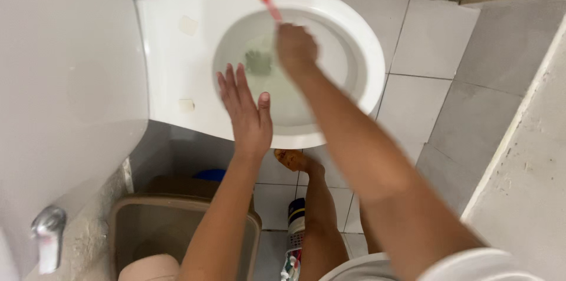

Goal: The person cleans a toilet by scrubbing the tank, the rim, and the inside of the toilet bowl using a toothbrush.

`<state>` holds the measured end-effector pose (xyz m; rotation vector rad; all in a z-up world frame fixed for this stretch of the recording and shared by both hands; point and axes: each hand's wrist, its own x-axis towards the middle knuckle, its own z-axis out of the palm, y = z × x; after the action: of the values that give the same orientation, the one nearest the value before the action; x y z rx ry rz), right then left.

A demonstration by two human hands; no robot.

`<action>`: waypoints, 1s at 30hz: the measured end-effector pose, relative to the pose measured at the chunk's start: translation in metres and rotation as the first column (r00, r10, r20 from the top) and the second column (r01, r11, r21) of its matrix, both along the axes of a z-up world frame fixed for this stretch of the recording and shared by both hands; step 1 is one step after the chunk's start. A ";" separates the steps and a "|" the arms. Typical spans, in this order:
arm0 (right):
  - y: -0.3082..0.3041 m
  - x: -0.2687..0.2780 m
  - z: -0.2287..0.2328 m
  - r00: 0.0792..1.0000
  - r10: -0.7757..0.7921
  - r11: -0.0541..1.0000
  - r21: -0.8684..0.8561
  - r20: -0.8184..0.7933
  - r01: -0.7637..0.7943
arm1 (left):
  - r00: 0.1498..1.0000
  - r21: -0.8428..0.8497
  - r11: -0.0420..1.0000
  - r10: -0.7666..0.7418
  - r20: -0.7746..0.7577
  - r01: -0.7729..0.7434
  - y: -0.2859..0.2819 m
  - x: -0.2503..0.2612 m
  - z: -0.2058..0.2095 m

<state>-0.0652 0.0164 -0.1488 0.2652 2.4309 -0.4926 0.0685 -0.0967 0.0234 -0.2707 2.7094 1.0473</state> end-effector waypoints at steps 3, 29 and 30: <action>-0.002 -0.001 0.003 0.999 -0.038 0.999 0.031 0.019 0.038 | 1.000 0.002 1.000 -0.006 0.016 0.006 -0.005 -0.004 0.001; 0.236 -0.108 0.073 0.406 0.882 0.413 0.024 0.240 -0.910 | 0.926 -0.124 0.919 0.377 -0.005 -0.374 0.135 -0.040 -0.014; 0.260 -0.102 0.073 0.368 0.899 0.379 0.001 0.240 -0.926 | 0.922 -0.126 0.915 0.386 -0.007 -0.384 0.146 -0.048 -0.015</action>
<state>-0.1676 0.2768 -0.0755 -0.9587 1.9722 0.2324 0.0208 0.0495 0.0084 -0.8631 2.7732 0.9565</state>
